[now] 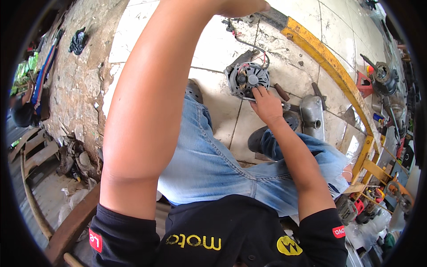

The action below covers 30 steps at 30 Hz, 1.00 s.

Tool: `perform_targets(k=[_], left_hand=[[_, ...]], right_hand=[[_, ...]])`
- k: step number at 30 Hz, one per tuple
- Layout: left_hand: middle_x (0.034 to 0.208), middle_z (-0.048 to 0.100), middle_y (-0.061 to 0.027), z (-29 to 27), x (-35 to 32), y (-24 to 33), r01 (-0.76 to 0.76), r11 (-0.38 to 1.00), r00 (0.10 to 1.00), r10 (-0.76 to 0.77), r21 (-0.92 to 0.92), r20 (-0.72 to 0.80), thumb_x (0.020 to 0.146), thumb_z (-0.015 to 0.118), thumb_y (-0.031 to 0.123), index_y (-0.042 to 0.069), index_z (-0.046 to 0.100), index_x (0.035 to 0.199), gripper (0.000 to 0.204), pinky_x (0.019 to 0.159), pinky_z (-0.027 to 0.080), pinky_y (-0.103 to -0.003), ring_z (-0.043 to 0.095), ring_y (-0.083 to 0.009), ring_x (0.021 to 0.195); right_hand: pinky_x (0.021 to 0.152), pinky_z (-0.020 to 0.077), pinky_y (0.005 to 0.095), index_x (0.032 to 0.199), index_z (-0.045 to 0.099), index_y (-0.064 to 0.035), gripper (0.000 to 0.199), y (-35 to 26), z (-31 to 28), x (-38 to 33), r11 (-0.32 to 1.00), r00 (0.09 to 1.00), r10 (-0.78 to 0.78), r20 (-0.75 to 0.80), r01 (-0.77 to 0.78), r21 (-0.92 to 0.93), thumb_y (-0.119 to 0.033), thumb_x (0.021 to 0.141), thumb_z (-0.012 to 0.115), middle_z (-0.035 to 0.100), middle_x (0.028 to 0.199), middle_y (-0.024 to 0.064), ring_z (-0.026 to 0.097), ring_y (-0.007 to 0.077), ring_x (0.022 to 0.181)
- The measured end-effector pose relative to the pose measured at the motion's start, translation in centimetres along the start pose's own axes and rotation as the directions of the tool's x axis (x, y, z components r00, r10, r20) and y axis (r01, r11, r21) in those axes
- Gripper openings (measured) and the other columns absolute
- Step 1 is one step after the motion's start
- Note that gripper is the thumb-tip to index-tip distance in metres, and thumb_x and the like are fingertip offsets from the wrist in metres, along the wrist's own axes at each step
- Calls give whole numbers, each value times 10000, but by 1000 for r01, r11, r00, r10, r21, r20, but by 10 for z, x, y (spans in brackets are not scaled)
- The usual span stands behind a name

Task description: The person sits on the floor and assembles a small mechanical unit, attaching a metal bracket to a stator-like component, then fitting a cylindrical housing over it. The person uses a screwdriver to tighten screws on the assembly and handles wires and small fasteners throughout.

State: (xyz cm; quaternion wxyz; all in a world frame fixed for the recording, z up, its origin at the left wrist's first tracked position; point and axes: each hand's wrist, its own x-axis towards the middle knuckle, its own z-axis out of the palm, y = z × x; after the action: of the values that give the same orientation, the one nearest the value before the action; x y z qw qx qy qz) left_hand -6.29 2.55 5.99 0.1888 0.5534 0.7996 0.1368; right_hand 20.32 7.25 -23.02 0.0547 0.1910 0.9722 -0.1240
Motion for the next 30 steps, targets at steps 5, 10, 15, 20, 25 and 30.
perform_targets(k=[5, 10, 15, 20, 25, 30], left_hand=[[1127, 680, -237, -7, -26, 3, 64, 996, 997, -66, -62, -33, 889, 608, 309, -45, 613, 1239, 498, 904, 516, -360, 662, -324, 1039], [1151, 675, -230, -24, -60, 8, 111, 985, 992, -118, -131, -46, 903, 607, 338, -45, 586, 1275, 534, 880, 528, -349, 663, -305, 1036], [1147, 676, -231, -11, -62, 16, 107, 994, 982, -106, -4, -156, 907, 610, 343, -40, 582, 1282, 537, 872, 529, -354, 664, -305, 1031], [1121, 686, -218, -20, -60, 23, 187, 982, 976, -189, -27, -104, 900, 618, 324, -33, 604, 1255, 503, 852, 531, -363, 671, -307, 1006], [1097, 689, -177, 8, -39, -44, 86, 991, 992, -76, 99, -104, 949, 605, 381, 88, 605, 1322, 474, 914, 496, -365, 642, -258, 1023], [1056, 681, -140, 8, -36, -45, 133, 989, 989, -128, 65, -74, 943, 626, 357, 73, 611, 1305, 460, 862, 495, -322, 619, -194, 928]], right_hand=[[779, 544, 440, 1238, 537, -121, 497, 15, 2, -11, 984, 994, -15, -106, 34, 177, -244, 795, 725, 553, 1142, 112, 615, 329, 989], [844, 509, 454, 1267, 520, -102, 482, 22, -20, -12, 906, 966, 106, -235, 4, 423, -140, 804, 648, 541, 1186, 172, 589, 391, 1021], [853, 493, 438, 1129, 639, -21, 346, 77, -7, 0, 822, 802, 470, -370, -244, 514, -144, 811, 581, 606, 1085, 247, 606, 395, 993], [871, 484, 432, 1116, 647, -1, 352, 95, 9, 11, 497, 707, 704, 65, -557, 665, -113, 788, 584, 671, 1025, 266, 637, 402, 975], [898, 477, 431, 1099, 621, 15, 337, 95, 49, 23, 374, 609, 774, 177, -664, 648, -120, 791, 613, 663, 1052, 262, 628, 401, 1040], [906, 474, 433, 1082, 619, 9, 316, 99, 81, 25, 281, 555, 794, 246, -695, 662, -103, 786, 615, 660, 1067, 271, 617, 409, 1068]])
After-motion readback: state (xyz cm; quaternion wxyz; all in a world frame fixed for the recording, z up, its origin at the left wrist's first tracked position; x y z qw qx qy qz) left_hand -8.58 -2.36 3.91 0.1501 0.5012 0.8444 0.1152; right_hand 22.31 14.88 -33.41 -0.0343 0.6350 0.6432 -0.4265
